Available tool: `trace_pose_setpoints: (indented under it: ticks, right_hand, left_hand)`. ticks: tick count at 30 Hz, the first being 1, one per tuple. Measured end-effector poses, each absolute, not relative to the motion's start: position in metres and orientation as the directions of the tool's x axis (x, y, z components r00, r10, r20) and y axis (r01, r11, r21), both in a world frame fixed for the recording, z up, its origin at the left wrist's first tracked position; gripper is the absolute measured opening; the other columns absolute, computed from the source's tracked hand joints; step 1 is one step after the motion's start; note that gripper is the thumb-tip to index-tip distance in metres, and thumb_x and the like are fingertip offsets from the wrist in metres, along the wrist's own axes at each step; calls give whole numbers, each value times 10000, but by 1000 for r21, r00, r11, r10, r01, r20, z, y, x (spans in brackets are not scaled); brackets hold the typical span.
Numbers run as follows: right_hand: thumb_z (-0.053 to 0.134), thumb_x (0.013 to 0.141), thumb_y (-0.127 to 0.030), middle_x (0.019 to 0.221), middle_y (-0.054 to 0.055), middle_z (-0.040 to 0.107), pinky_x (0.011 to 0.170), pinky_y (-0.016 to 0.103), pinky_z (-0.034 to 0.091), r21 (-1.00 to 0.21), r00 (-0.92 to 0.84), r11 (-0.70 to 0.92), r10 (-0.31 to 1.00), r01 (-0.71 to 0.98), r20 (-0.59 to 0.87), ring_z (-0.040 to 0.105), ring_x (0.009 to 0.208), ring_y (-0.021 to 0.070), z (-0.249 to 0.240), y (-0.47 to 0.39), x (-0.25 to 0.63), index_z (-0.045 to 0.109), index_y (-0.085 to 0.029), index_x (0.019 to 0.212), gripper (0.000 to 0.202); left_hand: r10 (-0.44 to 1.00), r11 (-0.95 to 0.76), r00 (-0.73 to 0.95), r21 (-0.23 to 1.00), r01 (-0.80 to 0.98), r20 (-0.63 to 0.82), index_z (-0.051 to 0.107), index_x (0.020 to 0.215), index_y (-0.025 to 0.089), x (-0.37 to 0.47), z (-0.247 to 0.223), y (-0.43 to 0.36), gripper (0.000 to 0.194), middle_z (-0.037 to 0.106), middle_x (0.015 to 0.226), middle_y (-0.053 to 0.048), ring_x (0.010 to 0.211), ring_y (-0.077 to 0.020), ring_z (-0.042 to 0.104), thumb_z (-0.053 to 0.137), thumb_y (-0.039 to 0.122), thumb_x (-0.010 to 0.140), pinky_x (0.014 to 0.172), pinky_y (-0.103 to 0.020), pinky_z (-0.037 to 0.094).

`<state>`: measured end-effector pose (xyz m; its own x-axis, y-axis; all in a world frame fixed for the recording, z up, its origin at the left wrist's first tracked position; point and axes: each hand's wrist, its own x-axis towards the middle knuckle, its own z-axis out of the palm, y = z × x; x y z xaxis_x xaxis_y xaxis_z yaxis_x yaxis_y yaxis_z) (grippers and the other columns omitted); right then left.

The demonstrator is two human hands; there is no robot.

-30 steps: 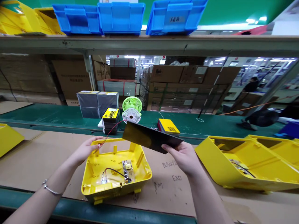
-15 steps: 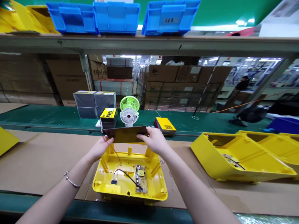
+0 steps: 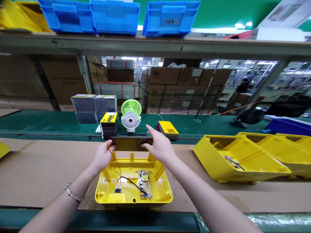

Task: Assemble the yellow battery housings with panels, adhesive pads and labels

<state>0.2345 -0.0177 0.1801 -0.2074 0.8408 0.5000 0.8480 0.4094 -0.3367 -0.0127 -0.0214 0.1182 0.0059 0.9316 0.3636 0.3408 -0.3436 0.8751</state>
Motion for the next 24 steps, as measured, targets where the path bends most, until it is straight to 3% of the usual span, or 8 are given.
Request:
trace_pose_setpoints:
  ticks: [2, 4, 6, 10, 12, 14, 17, 24]
  right_hand:
    - [645, 730, -267, 1258, 104, 521, 985, 430, 339, -49, -362, 488, 708, 872, 606, 466, 1145, 280, 183, -25, 217, 323, -198, 1382, 731]
    - [582, 771, -208, 1254, 134, 507, 1007, 460, 284, 167, -511, 511, 664, 843, 546, 448, 1145, 294, 179, -29, 200, 309, -172, 1388, 676]
    - [489, 809, -141, 1134, 142, 571, 939, 440, 340, 268, -584, 520, 696, 811, 419, 523, 1019, 267, 168, -29, 187, 316, -155, 1383, 600]
    - [441, 821, -108, 1019, 97, 627, 750, 318, 416, 226, -640, 603, 749, 765, 168, 581, 886, 215, 159, -21, 185, 288, -207, 1394, 601]
    - [478, 832, -182, 987, 72, 652, 713, 285, 411, 155, -617, 602, 782, 783, 81, 597, 863, 206, 167, -14, 192, 407, -258, 1327, 505]
    - [492, 838, -247, 875, 58, 679, 673, 268, 406, 116, -566, 560, 824, 820, 23, 616, 780, 197, 178, -8, 200, 606, -262, 1116, 301]
    - [502, 826, -282, 761, 60, 682, 612, 257, 397, 101, -515, 510, 857, 854, 33, 617, 693, 193, 186, -4, 206, 685, -218, 830, 195]
    - [569, 771, -280, 828, 87, 669, 647, 272, 403, 62, -475, 472, 865, 879, 161, 606, 778, 219, 178, -14, 204, 643, -176, 788, 129]
  left_hand:
    - [929, -359, 42, 865, 350, 369, 613, 875, 187, -8, 120, -22, 175, 672, 845, -37, 834, -195, 606, 466, 178, 780, 800, -319, 446]
    - [926, -372, 74, 857, 355, 371, 623, 898, 190, -4, 122, -23, 245, 680, 856, -36, 846, -188, 614, 452, 108, 743, 800, -305, 457]
    - [925, -377, 93, 852, 364, 369, 629, 925, 193, -1, 124, -24, 319, 685, 898, -36, 869, -181, 619, 435, 60, 709, 808, -298, 465]
    - [931, -360, 100, 844, 397, 351, 633, 960, 190, -1, 127, -27, 396, 687, 966, -44, 908, -186, 622, 443, 18, 657, 851, -320, 467]
    - [934, -352, 98, 839, 416, 343, 630, 986, 191, -2, 127, -28, 443, 683, 995, -47, 944, -191, 614, 446, -4, 634, 878, -331, 459]
    - [937, -344, 94, 833, 434, 337, 628, 1006, 193, -2, 127, -29, 464, 677, 1021, -53, 974, -197, 604, 447, -12, 631, 900, -344, 451]
    - [939, -337, 95, 824, 457, 331, 627, 1024, 199, -2, 124, -28, 462, 669, 1044, -57, 992, -202, 597, 452, -3, 648, 913, -354, 448]
    - [926, -370, 135, 783, 501, 351, 597, 1083, 205, -4, 130, -33, 477, 617, 1119, -65, 1060, -203, 553, 500, 18, 656, 967, -360, 405]
